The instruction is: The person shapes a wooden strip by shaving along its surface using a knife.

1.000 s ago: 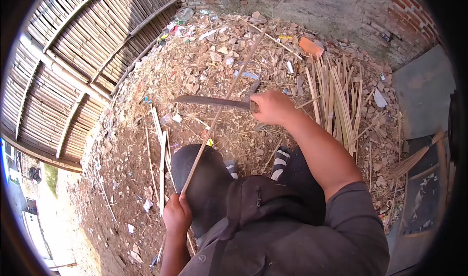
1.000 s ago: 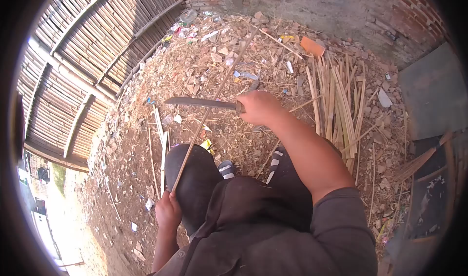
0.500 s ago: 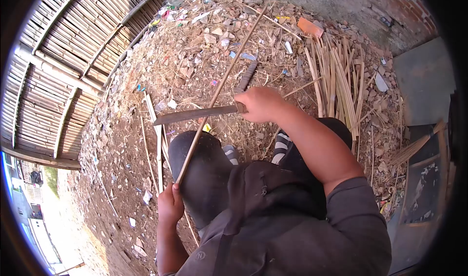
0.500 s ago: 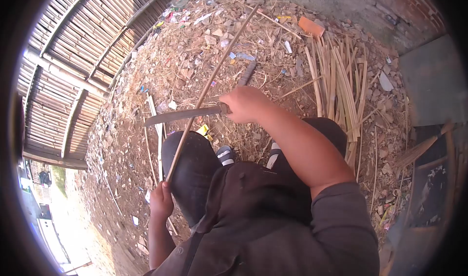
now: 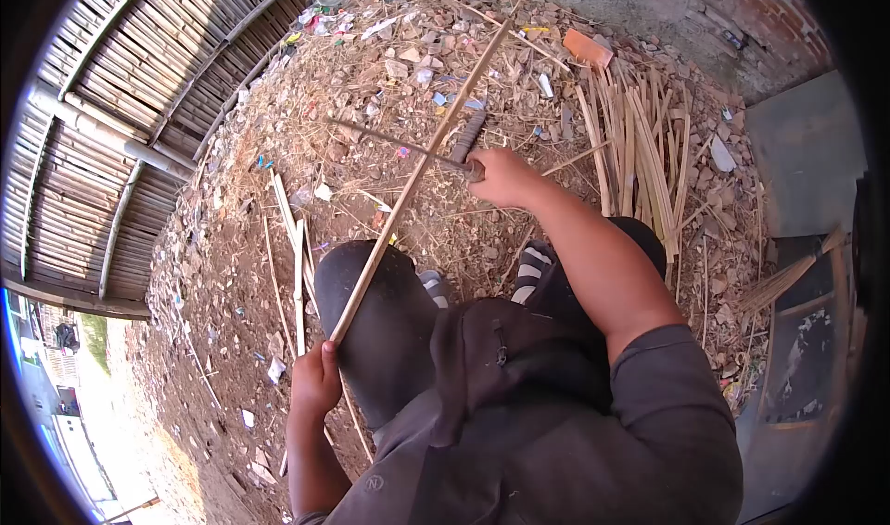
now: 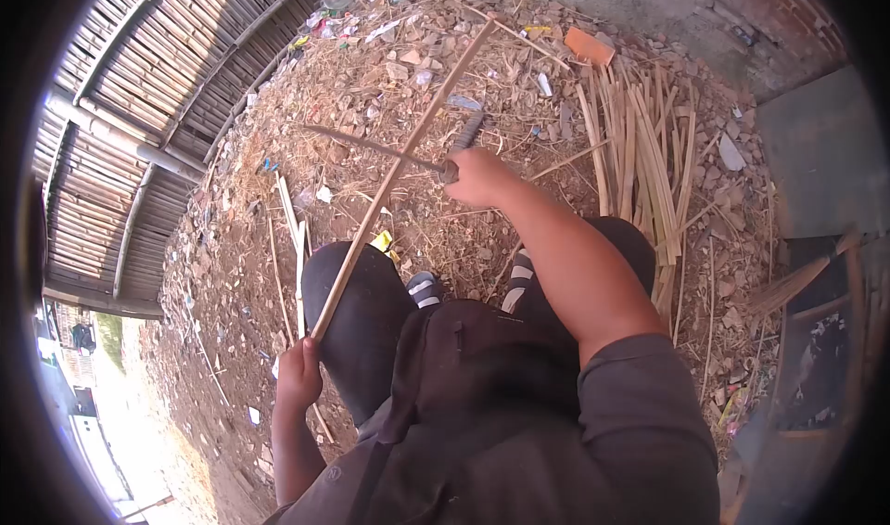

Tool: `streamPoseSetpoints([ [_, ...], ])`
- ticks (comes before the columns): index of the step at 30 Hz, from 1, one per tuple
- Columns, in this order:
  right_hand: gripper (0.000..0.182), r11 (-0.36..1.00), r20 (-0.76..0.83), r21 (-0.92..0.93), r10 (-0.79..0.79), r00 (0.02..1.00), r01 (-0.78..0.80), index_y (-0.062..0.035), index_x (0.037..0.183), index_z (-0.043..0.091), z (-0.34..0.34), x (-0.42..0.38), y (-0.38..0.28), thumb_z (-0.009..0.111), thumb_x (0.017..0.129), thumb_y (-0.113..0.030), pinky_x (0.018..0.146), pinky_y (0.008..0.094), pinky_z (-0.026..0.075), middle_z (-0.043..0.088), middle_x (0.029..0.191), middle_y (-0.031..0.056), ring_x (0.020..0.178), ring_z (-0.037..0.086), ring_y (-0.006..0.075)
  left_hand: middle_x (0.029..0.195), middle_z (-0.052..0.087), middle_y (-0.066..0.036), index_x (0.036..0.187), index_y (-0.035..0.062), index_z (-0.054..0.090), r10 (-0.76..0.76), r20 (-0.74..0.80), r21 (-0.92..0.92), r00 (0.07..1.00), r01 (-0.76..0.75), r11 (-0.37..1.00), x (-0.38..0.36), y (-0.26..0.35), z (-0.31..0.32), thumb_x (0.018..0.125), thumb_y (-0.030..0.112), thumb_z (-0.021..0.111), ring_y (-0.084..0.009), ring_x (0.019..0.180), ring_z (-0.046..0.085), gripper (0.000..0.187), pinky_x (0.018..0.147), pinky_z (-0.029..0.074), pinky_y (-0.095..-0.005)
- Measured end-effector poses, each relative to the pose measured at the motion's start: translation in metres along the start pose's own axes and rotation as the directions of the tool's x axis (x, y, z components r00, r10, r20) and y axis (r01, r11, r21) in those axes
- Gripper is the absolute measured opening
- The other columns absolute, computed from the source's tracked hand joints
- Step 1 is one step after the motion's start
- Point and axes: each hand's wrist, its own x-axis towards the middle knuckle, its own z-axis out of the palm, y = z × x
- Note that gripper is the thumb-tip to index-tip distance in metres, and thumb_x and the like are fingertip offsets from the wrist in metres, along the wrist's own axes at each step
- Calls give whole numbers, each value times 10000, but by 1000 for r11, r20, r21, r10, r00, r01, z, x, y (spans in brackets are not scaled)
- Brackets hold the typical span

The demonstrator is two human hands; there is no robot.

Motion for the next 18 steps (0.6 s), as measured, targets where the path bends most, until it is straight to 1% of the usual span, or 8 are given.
streamPoseSetpoints([
  [3, 429, 994, -123, -7, 108, 987, -110, -41, 1136, 687, -10, 9, 16, 757, 771, -253, 781, 444, 560, 717, 903, 159, 865, 715, 313, 708, 614, -267, 851, -22, 601, -2, -12, -4, 1000, 2, 1000, 3, 0, -2, 1105, 441, 363, -502, 714, 619, 579, 628, 459, -540],
  [4, 396, 986, -61, -27, 161, 985, -163, -49, 1110, 684, -24, 1, -2, 755, 773, -246, 814, 459, 562, 716, 925, 173, 934, 716, 324, 707, 614, -266, 852, -20, 602, -11, 1, -17, 1000, 11, 1000, 3, 0, -3, 1105, 441, 363, -501, 714, 619, 577, 627, 459, -537],
  [7, 332, 976, -50, -214, -62, 997, 50, -71, 1053, 681, -19, -18, -20, 751, 772, -233, 793, 470, 565, 713, 890, 170, 903, 713, 359, 702, 612, -260, 852, -14, 605, -9, 30, -35, 1000, 10, 999, 2, 1, -5, 1105, 440, 363, -493, 711, 622, 573, 626, 462, -527],
  [8, 268, 964, 16, -257, -63, 998, 66, -87, 998, 676, -23, -27, -38, 746, 771, -211, 750, 486, 559, 703, 828, 161, 838, 702, 392, 700, 613, -256, 851, -11, 605, 8, 19, -35, 1000, -7, 999, 1, 7, -6, 1106, 439, 362, -488, 709, 625, 571, 626, 463, -523],
  [11, 262, 927, 11, -315, -210, 978, 203, -83, 982, 678, -29, -31, -36, 749, 765, -212, 720, 481, 552, 695, 792, 160, 779, 695, 398, 685, 612, -238, 845, -6, 607, 64, -21, -29, 998, -65, 997, 3, -6, 3, 1107, 432, 365, -459, 685, 632, 564, 621, 464, -506],
  [12, 261, 980, -85, -135, -158, 984, 145, -73, 961, 670, -19, -18, -7, 751, 760, -219, 716, 483, 544, 695, 791, 161, 785, 693, 392, 680, 612, -231, 842, -5, 607, 81, -26, -22, 996, -82, 996, -2, -13, 4, 1107, 429, 367, -447, 675, 634, 562, 619, 464, -500],
  [15, 262, 987, -291, 89, 155, 944, -134, -70, 937, 658, -30, 2, 36, 755, 757, -234, 715, 484, 537, 698, 804, 152, 792, 689, 387, 660, 603, -211, 837, -5, 604, 66, -28, -29, 997, -67, 997, -3, -12, -1, 1106, 420, 379, -416, 643, 630, 552, 605, 458, -484],
  [18, 263, 991, -148, 13, 131, 980, -130, -76, 940, 660, -39, -10, 18, 754, 749, -231, 712, 488, 531, 696, 817, 144, 804, 687, 381, 650, 593, -209, 833, -3, 591, 6, 21, -94, 1000, -4, 996, -3, -9, -6, 1107, 416, 375, -413, 627, 616, 545, 593, 449, -473],
])
